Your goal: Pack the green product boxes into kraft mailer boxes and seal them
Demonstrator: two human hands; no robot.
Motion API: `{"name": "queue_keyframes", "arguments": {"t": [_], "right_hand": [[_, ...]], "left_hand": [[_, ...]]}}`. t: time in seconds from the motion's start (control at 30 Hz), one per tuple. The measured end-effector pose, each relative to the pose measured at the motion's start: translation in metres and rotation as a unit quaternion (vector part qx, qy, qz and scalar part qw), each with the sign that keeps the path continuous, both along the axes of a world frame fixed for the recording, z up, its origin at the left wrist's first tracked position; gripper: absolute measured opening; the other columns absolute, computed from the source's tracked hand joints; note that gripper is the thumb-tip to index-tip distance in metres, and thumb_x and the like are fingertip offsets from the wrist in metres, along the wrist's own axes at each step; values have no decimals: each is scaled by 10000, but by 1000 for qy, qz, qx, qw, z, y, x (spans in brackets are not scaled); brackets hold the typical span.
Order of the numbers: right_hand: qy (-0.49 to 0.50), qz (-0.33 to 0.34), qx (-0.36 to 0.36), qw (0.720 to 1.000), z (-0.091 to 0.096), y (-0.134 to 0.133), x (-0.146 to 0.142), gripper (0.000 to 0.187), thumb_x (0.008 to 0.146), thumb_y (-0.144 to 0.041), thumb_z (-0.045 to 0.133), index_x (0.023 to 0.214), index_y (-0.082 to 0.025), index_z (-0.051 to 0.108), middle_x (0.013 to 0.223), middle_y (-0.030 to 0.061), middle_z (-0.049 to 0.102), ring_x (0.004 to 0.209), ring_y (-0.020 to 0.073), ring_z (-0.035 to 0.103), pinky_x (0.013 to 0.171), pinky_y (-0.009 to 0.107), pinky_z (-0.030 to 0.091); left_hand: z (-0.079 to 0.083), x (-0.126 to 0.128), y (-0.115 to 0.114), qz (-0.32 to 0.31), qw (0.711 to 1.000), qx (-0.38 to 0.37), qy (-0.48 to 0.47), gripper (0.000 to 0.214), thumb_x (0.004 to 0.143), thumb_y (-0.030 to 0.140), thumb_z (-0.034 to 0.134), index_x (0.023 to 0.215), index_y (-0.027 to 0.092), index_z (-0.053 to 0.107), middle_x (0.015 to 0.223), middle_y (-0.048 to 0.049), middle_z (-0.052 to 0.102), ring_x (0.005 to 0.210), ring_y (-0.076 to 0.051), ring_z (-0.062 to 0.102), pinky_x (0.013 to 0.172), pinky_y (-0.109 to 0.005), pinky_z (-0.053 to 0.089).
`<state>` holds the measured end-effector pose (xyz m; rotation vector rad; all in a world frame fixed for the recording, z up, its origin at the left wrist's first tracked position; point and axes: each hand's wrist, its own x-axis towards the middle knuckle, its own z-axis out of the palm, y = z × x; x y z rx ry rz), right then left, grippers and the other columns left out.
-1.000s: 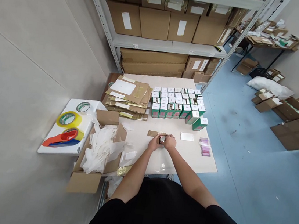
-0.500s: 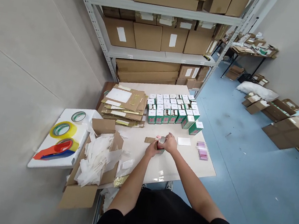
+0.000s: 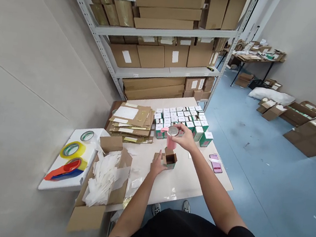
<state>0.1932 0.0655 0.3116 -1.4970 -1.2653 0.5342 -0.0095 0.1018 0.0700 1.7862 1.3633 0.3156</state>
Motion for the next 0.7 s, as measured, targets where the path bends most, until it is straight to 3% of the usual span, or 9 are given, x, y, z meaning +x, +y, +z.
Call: {"name": "queue_keyframes", "arguments": {"t": [0.1, 0.13, 0.2, 0.27, 0.33, 0.4, 0.47, 0.57, 0.7], "right_hand": [[57, 9, 36, 998, 4, 0, -1, 521, 675, -378, 786, 1160, -211, 694, 1183, 79, 721, 1048, 246, 657, 955, 399, 521], [72, 14, 41, 996, 6, -1, -1, 527, 684, -389, 794, 1170, -210, 697, 1197, 81, 720, 1051, 245, 661, 964, 402, 523], [89, 26, 46, 995, 9, -2, -4, 536, 695, -404, 807, 1185, -211, 705, 1206, 82, 722, 1066, 246, 667, 973, 402, 529], [97, 35, 45, 994, 12, -3, -8, 545, 696, -409, 815, 1193, -211, 713, 1189, 79, 730, 1073, 247, 672, 964, 396, 539], [102, 41, 41, 993, 12, -4, -13, 550, 688, -400, 820, 1194, -209, 720, 1167, 74, 738, 1061, 244, 679, 952, 390, 548], [105, 47, 37, 993, 12, -3, -17, 552, 676, -381, 827, 1189, -204, 728, 1151, 73, 742, 1053, 244, 683, 953, 391, 552], [106, 53, 35, 992, 9, -2, -20, 562, 672, -373, 835, 1195, -196, 732, 1156, 80, 739, 1064, 250, 680, 984, 406, 544], [123, 63, 31, 990, 3, -3, -18, 620, 693, -404, 837, 1266, -204, 713, 1200, 92, 720, 1095, 262, 668, 1027, 438, 526], [176, 124, -2, 977, -14, -13, -3, 896, 726, -401, 839, 1541, -286, 487, 1369, 104, 641, 1282, 286, 596, 1109, 479, 471]], "left_hand": [[38, -9, 9, 59, 989, 19, -134, 1088, 668, 302, 856, 1617, 270, 325, 1495, -163, 548, 1393, -341, 513, 1125, -466, 406], [56, -11, 12, 88, 978, 26, -185, 1004, 736, 339, 815, 1612, 274, 329, 1427, -157, 596, 1330, -324, 567, 1101, -477, 430], [98, -11, 17, 82, 942, 60, -318, 972, 833, 401, 749, 1642, 295, 222, 1386, -152, 614, 1238, -286, 627, 1040, -468, 486], [143, -7, 18, 27, 907, 101, -407, 1017, 834, 427, 779, 1649, 338, 177, 1403, -137, 600, 1247, -266, 625, 1031, -437, 504], [181, 1, 13, -24, 900, 133, -415, 1085, 745, 398, 878, 1631, 351, 253, 1437, -123, 576, 1288, -270, 601, 1066, -417, 492], [208, 11, 5, -23, 905, 156, -396, 1094, 678, 379, 929, 1601, 348, 342, 1446, -115, 568, 1277, -279, 605, 1045, -405, 515], [222, 21, -1, 5, 910, 172, -377, 1066, 661, 371, 935, 1578, 336, 393, 1400, -106, 592, 1210, -267, 639, 1006, -395, 542], [227, 31, -3, 21, 913, 174, -368, 1071, 653, 354, 931, 1579, 323, 394, 1350, -101, 613, 1115, -240, 675, 981, -396, 562], [225, 31, 3, 23, 913, 161, -373, 1120, 638, 322, 938, 1598, 327, 362, 1343, -102, 617, 1121, -234, 674, 970, -375, 566]]}}
